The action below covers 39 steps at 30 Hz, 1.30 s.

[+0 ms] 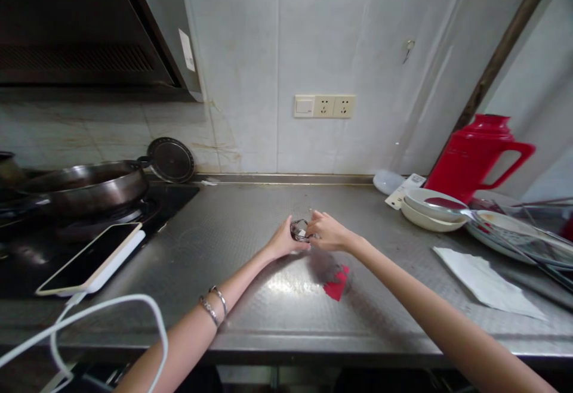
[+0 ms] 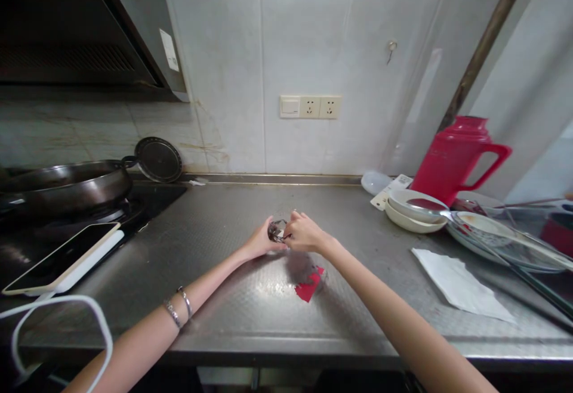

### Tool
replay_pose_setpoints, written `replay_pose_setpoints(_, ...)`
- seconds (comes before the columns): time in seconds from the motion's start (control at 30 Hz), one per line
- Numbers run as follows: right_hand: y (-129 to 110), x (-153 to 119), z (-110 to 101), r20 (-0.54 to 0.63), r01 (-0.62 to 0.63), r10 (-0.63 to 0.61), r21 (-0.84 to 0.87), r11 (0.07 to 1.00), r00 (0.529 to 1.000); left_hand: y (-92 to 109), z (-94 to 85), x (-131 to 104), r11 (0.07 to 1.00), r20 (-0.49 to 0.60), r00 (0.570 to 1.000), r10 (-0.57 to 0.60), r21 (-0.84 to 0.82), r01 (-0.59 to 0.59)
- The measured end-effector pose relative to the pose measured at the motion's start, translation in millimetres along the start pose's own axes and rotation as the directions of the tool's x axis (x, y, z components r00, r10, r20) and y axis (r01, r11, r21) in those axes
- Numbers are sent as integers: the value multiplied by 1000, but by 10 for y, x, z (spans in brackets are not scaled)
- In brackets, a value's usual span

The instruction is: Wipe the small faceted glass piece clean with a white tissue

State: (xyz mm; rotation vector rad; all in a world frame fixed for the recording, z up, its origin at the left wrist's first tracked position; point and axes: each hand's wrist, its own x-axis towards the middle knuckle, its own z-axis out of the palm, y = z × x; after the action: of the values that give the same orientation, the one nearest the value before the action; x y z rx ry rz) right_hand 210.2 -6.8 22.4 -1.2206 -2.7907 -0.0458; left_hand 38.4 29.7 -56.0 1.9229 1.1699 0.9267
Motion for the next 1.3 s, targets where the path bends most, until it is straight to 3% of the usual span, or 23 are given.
replay_pose_setpoints(0.17,-8,49,-54,101,20,-24,41,999,995,42,-61,-12,993,16,1000,-3,114,1)
replay_pose_setpoints(0.4,6,196,-75,169,41,-47,40,998,985,29,-80,-4,993,32,999,30,113,-34)
replay_pose_setpoints(0.67,61,238,-77,149,24,-13,-66,998,989,26,-92,-20,990,37,998,48,131,-52)
replay_pose_setpoints(0.93,37,88,-101,192,-15,20,-24,1000,981,29,-95,-16,977,27,999,26,209,-31)
replay_pose_setpoints(1.13,21,121,-91,231,1,-13,54,999,973,59,-109,-22,987,44,999,15,157,-21)
replay_pose_setpoints(1.3,1,198,-87,215,8,-8,-2,1000,977,65,-131,-29,994,64,997,45,97,-52)
